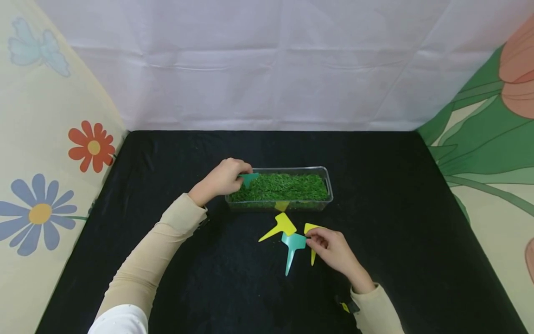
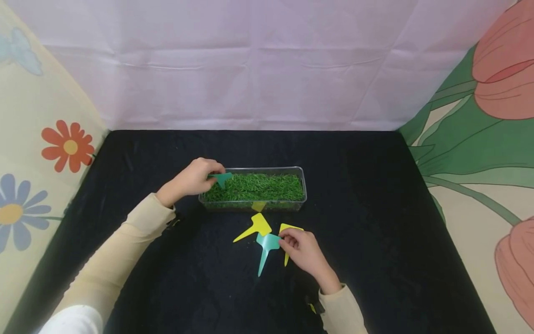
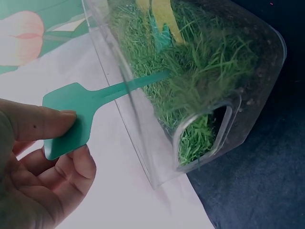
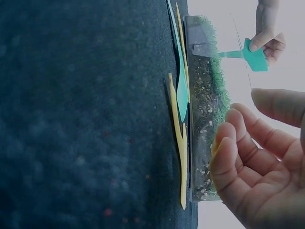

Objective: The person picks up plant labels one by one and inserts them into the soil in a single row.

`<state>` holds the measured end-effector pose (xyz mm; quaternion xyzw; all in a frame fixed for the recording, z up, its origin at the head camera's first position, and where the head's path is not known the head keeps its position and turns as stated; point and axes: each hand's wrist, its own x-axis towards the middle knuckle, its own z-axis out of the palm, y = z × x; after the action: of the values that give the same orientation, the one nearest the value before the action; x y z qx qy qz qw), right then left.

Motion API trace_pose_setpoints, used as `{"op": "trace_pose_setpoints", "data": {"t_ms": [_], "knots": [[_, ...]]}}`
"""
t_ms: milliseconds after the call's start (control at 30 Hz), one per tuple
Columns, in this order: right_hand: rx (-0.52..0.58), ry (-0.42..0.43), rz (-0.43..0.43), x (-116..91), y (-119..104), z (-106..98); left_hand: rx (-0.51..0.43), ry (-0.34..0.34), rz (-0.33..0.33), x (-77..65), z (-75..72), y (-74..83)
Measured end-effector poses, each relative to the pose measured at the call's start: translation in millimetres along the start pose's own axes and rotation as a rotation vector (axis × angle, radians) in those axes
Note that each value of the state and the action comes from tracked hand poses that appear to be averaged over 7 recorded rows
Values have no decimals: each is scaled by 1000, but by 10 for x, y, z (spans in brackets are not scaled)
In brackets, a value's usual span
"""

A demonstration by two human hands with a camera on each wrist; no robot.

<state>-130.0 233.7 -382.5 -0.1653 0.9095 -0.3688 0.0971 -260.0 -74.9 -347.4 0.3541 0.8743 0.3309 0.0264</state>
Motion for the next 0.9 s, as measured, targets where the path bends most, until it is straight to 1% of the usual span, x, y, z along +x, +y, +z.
{"op": "trace_pose_setpoints", "data": {"t_ms": [233,400,500,633,733,833,900], "knots": [[7,0,-5,2,-11,-4,47,-10,-14,10,17,21],[19,-10,8,4,-22,-10,111,-48,-34,3,90,-4],[19,-15,12,4,-26,-12,133,-48,-26,-4,113,-13],[18,-13,14,4,-32,-15,130,-15,-7,2,69,6],[17,-9,14,7,-34,-14,137,-2,-16,9,32,19],[15,-12,18,12,-33,-11,146,-1,-32,11,12,26],[15,-13,24,14,-31,-7,142,-3,-30,9,3,37]]}}
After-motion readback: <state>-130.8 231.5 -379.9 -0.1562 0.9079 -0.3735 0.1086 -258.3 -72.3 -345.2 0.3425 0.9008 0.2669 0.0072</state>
